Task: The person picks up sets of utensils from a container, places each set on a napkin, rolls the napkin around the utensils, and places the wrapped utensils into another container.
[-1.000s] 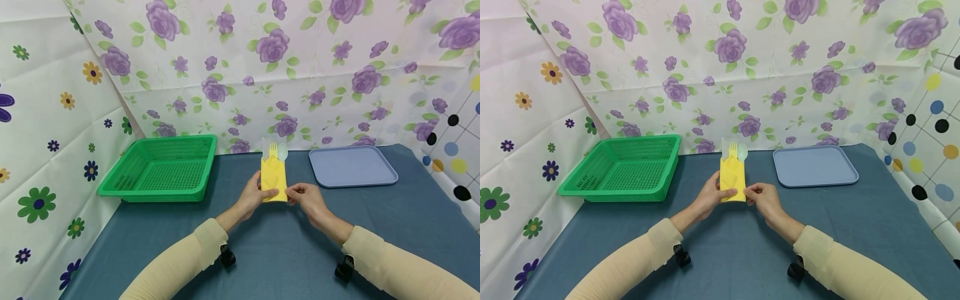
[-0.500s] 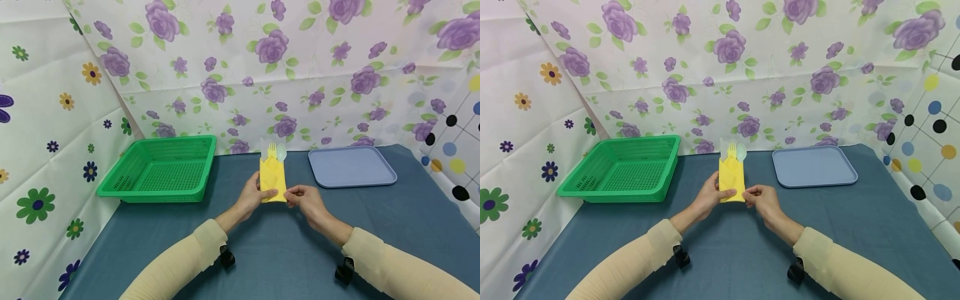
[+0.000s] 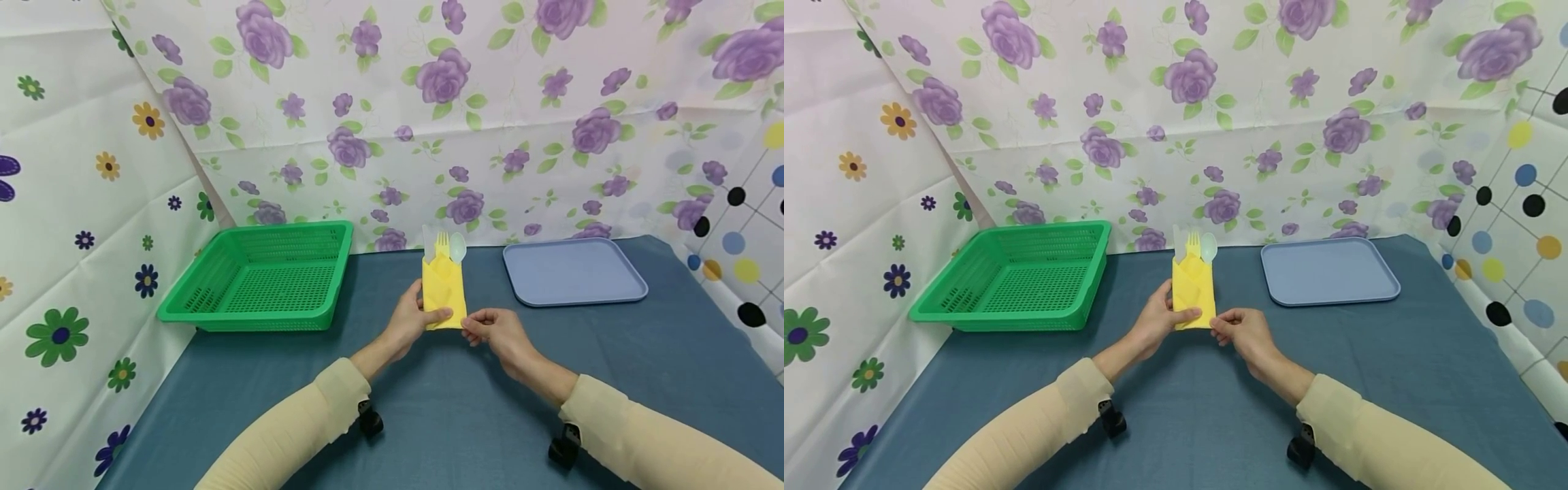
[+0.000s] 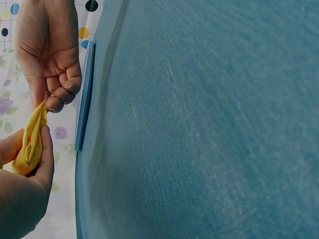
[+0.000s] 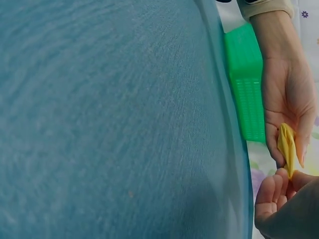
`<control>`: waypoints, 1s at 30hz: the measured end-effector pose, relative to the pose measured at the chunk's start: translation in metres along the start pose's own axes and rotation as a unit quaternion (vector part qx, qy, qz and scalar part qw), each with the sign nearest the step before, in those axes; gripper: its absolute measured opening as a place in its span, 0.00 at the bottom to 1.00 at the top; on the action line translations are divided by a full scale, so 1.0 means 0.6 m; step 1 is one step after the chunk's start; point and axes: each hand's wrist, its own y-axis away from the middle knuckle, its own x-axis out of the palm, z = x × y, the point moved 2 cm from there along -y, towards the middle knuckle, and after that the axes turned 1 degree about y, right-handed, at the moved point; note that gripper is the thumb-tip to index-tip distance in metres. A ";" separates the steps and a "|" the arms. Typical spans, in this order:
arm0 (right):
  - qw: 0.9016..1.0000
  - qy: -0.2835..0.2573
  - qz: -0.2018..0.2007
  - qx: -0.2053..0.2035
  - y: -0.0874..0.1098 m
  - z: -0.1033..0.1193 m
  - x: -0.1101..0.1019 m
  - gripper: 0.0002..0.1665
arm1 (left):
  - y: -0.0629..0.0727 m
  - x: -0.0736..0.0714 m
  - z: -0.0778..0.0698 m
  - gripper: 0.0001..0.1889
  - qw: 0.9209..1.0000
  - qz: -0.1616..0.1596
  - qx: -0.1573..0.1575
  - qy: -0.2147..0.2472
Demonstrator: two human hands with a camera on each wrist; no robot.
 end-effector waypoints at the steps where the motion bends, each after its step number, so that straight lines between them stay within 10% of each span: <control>1: 1.000 0.001 0.002 0.000 0.000 0.000 0.000 0.14 | 0.000 0.000 0.000 0.30 1.000 0.001 -0.001 -0.001; 30: 1.000 0.004 0.003 0.010 0.001 0.007 0.002 0.15 | 0.003 -0.005 -0.003 0.35 0.999 0.017 -0.025 0.039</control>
